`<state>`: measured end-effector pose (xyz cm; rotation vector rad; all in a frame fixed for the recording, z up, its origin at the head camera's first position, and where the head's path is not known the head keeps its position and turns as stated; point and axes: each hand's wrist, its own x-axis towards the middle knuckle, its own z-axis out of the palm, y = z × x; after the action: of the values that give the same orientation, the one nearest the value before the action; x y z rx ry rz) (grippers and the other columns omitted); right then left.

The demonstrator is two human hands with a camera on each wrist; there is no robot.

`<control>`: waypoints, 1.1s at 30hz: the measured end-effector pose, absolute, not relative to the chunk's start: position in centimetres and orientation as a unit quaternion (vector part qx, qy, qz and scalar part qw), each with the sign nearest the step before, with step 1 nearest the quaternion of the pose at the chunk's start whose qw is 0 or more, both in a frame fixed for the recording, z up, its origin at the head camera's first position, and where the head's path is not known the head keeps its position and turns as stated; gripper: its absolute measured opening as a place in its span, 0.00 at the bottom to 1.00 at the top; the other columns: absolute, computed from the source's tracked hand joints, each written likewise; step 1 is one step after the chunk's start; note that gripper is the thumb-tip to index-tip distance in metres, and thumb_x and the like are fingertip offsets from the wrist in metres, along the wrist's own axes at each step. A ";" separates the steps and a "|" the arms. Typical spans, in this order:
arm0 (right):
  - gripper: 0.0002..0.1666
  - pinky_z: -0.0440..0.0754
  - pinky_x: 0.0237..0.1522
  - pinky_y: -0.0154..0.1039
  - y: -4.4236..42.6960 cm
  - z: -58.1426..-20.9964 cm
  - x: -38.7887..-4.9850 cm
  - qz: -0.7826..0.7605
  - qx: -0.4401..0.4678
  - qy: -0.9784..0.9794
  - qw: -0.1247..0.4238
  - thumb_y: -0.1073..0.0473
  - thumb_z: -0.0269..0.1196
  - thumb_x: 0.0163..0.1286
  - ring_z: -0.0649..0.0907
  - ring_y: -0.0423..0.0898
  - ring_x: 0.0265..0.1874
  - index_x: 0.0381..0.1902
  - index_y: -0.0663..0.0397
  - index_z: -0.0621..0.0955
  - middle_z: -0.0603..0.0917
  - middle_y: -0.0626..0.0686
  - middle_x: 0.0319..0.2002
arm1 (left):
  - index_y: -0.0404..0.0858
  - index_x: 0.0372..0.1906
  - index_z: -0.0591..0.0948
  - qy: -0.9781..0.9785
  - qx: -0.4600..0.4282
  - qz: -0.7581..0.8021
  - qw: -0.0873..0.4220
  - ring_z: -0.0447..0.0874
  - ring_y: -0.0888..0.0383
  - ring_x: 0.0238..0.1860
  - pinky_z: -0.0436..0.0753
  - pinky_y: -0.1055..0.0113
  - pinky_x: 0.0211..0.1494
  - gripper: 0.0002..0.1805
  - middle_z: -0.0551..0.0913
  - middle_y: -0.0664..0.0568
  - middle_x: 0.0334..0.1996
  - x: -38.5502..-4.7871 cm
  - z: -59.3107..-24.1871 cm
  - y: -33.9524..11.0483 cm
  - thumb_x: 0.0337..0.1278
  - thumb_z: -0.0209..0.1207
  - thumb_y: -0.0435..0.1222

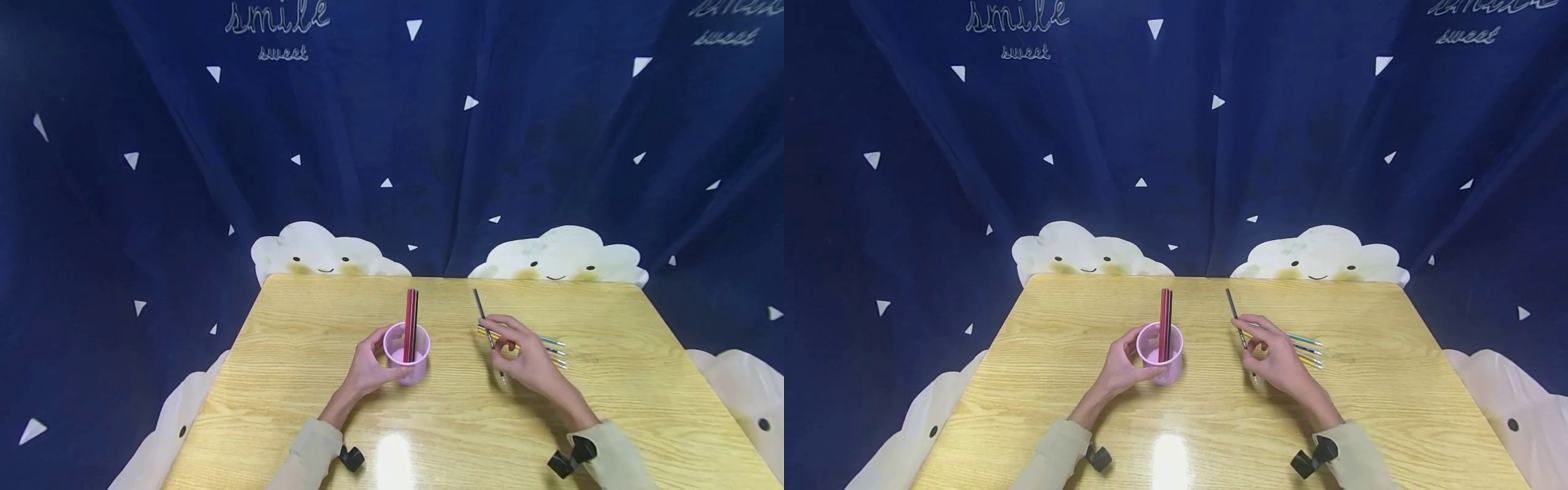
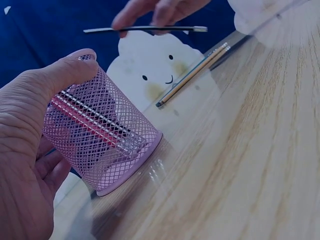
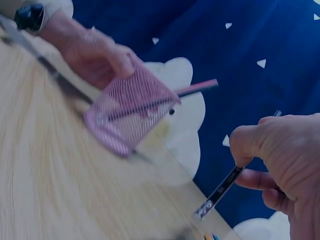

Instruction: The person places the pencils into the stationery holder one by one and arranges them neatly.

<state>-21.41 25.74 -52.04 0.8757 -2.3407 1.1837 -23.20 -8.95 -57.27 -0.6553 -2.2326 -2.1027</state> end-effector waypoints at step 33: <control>0.35 0.81 0.43 0.26 13.0 -47.4 -22.4 0.616 0.221 -0.699 0.288 0.87 0.68 0.52 0.89 0.44 0.32 0.60 0.79 0.78 0.77 0.74 0.61 | 0.29 0.72 0.72 -0.712 -0.206 -0.671 -0.004 0.76 0.28 0.65 0.71 0.31 0.71 0.50 0.79 0.31 0.64 -23.2 -57.1 -8.8 0.35 0.80 0.24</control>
<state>-22.42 12.99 -47.40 0.5900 -1.8662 1.6457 -23.20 -8.84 -57.07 -0.6487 -2.2442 -2.1135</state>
